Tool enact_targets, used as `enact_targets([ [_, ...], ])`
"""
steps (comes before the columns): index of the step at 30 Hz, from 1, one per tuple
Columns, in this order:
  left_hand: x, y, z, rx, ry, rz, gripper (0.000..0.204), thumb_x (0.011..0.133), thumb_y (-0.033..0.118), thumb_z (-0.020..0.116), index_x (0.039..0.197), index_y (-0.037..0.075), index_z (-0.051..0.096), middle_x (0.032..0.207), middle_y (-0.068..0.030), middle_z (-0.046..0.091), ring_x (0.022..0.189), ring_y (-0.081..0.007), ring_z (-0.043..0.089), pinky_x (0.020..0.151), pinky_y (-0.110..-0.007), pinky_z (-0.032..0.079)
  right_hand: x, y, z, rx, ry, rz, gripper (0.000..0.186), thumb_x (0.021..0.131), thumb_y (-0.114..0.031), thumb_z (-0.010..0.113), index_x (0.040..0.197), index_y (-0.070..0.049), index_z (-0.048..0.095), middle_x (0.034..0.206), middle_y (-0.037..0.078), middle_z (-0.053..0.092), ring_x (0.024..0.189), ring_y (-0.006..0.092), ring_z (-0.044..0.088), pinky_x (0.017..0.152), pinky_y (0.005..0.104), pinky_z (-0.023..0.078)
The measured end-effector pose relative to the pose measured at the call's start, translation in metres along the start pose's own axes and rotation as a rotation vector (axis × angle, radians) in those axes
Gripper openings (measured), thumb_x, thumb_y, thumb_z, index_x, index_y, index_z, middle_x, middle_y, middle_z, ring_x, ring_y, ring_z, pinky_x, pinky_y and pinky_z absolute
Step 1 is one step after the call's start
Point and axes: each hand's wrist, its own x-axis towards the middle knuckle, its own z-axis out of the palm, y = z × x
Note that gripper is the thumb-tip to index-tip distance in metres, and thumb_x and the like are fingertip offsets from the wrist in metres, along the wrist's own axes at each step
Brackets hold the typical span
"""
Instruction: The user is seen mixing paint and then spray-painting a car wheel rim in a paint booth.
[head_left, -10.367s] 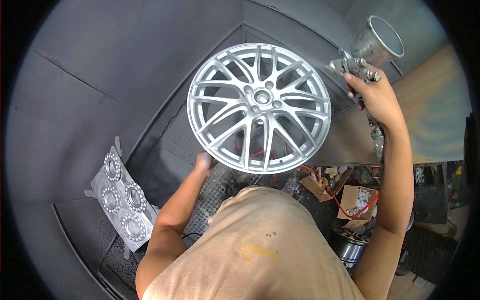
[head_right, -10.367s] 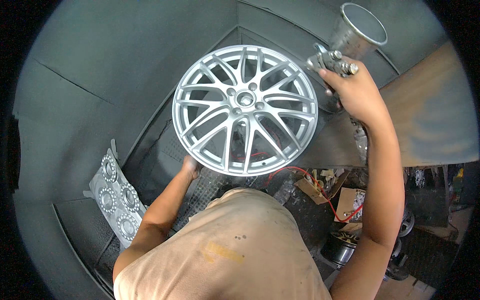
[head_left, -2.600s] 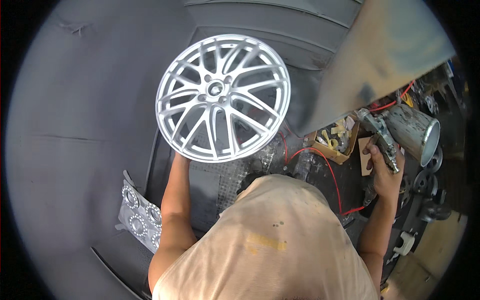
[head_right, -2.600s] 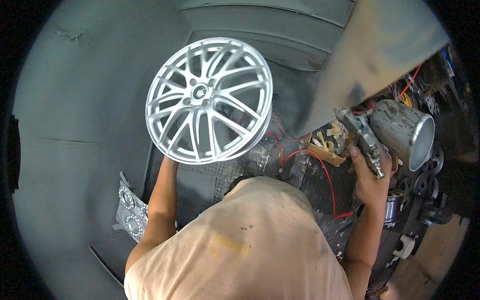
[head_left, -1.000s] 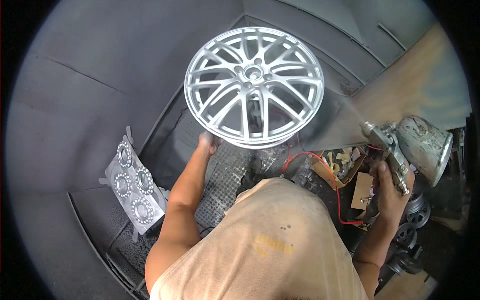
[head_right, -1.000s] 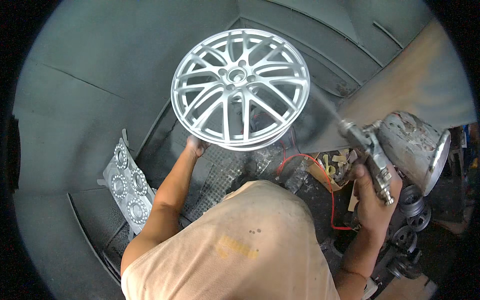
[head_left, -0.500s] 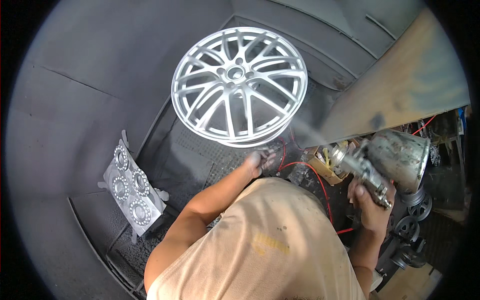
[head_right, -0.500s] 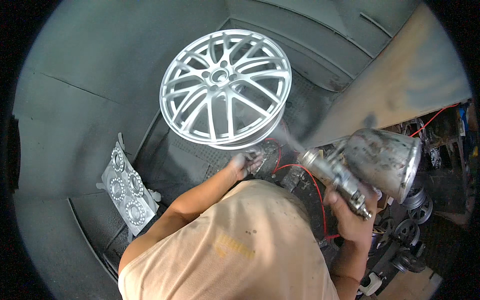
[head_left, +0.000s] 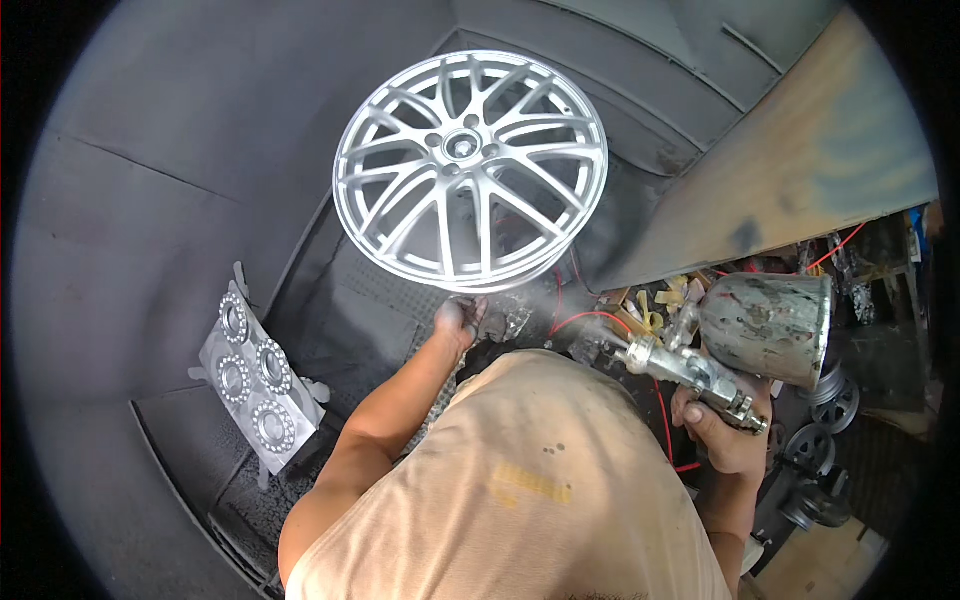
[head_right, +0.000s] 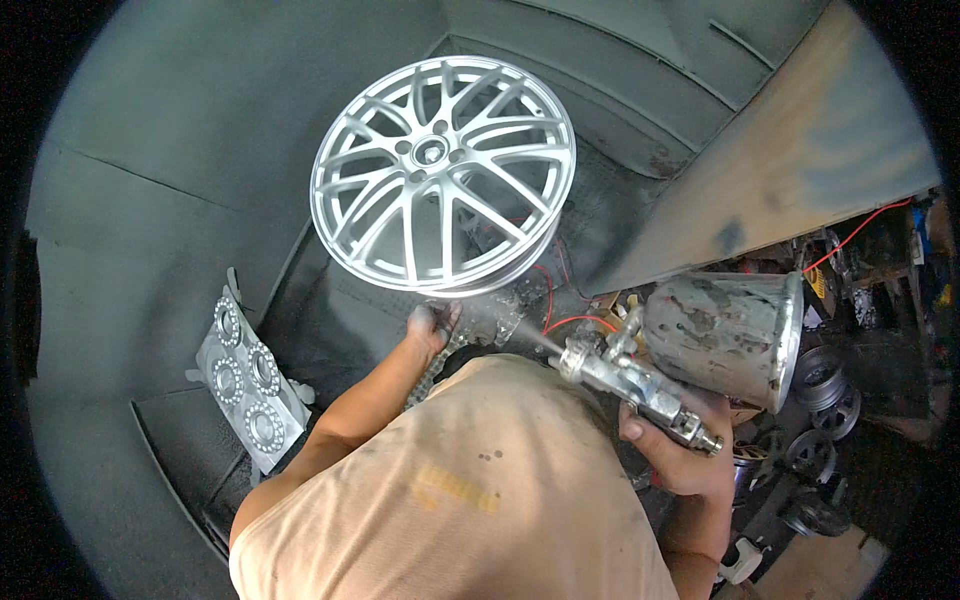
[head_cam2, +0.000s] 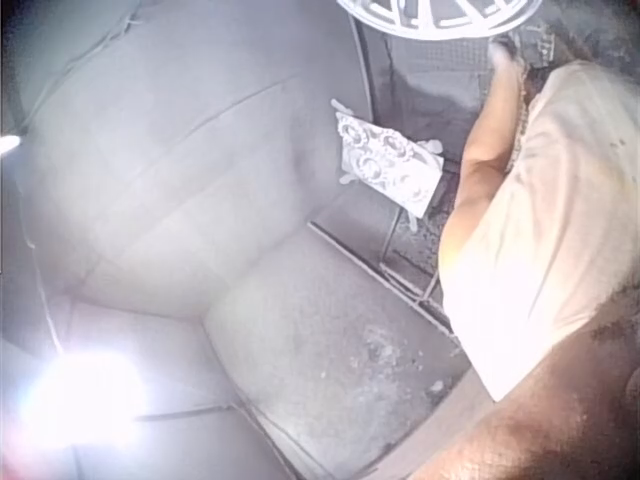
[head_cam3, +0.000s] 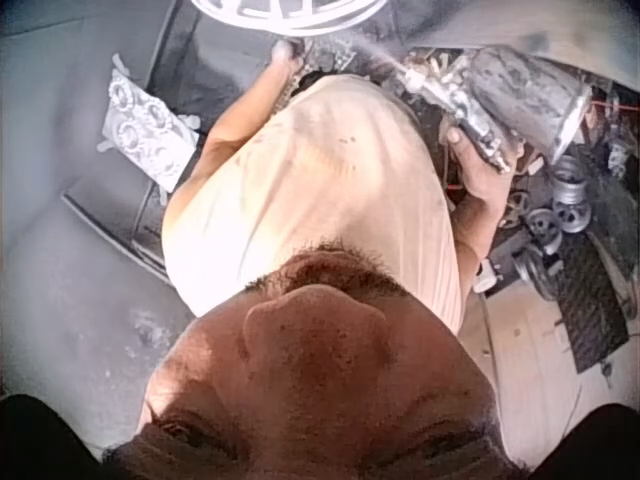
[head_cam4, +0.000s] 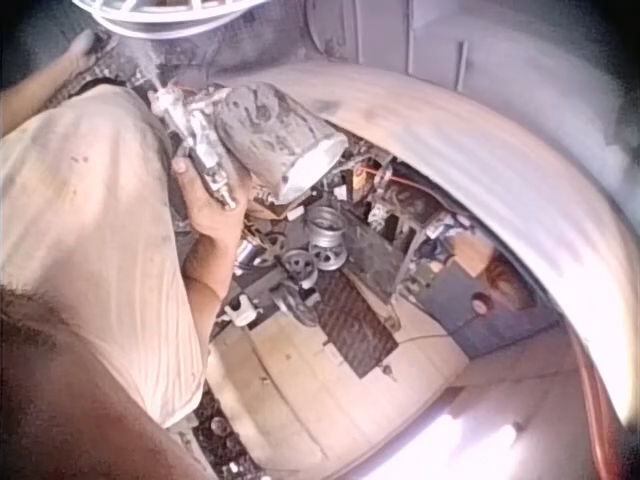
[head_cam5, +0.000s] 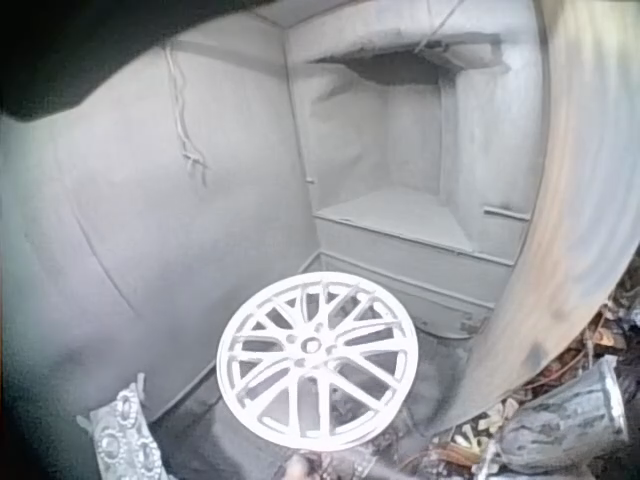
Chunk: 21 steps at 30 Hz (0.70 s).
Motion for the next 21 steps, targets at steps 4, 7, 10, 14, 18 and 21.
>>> enact_targets([
  [4,0.002,-0.001,-0.002,-0.010,-0.034,-0.012,0.028,0.101,0.004,0.028,0.113,-0.002,0.052,0.115,-0.0179,0.060,0.106,-0.0310,0.064,0.100,-0.044,0.056,0.016,0.012,0.003,-0.242,0.288,-0.110,0.028,0.091,-0.026,0.075,0.094,-0.001,0.066,0.071,0.003,0.064,0.054,0.0082,0.053,0.048,0.0228,0.039],
  [7,0.007,-0.001,-0.013,-0.066,-0.064,-0.031,0.027,0.099,0.002,0.031,0.117,-0.002,0.050,0.122,-0.0186,0.058,0.114,-0.0338,0.062,0.102,-0.044,0.054,0.030,-0.001,-0.006,-0.278,0.360,-0.016,0.021,0.094,-0.021,0.073,0.096,0.000,0.066,0.072,0.000,0.063,0.062,0.0065,0.055,0.056,0.0240,0.043],
  [10,-0.007,-0.002,-0.017,-0.104,-0.181,-0.025,0.029,0.095,-0.001,0.035,0.122,-0.001,0.047,0.126,-0.0192,0.056,0.119,-0.0360,0.061,0.104,-0.045,0.053,0.027,0.002,-0.009,-0.264,0.321,0.163,0.022,0.094,-0.021,0.073,0.096,0.000,0.066,0.073,-0.001,0.063,0.066,0.0058,0.056,0.060,0.0241,0.044],
  [14,-0.024,-0.001,-0.005,-0.100,-0.208,-0.003,0.043,0.091,-0.005,0.040,0.133,0.000,0.043,0.127,-0.0209,0.056,0.122,-0.0366,0.060,0.105,-0.047,0.051,0.019,0.027,-0.007,-0.224,0.091,0.116,0.032,0.090,-0.031,0.078,0.094,-0.001,0.065,0.071,0.003,0.065,0.055,0.0081,0.057,0.047,0.0232,0.042],
  [18,-0.006,0.000,-0.018,-0.119,-0.234,-0.058,0.029,0.091,-0.009,0.042,0.120,-0.004,0.046,0.116,-0.0173,0.053,0.115,-0.0360,0.062,0.096,-0.044,0.057,0.043,0.002,0.039,-0.024,-0.134,0.252,0.028,0.086,-0.018,0.081,0.104,0.002,0.071,0.077,0.001,0.066,0.061,0.0068,0.057,0.054,0.0226,0.043],
  [21,0.003,0.000,-0.023,-0.100,-0.212,-0.069,0.025,0.089,-0.009,0.041,0.113,-0.007,0.049,0.115,-0.0196,0.056,0.112,-0.0368,0.063,0.099,-0.045,0.057,0.072,-0.008,0.069,0.005,-0.245,0.210,0.029,0.086,-0.019,0.081,0.103,0.002,0.071,0.078,0.001,0.066,0.063,0.0076,0.057,0.056,0.0232,0.044],
])
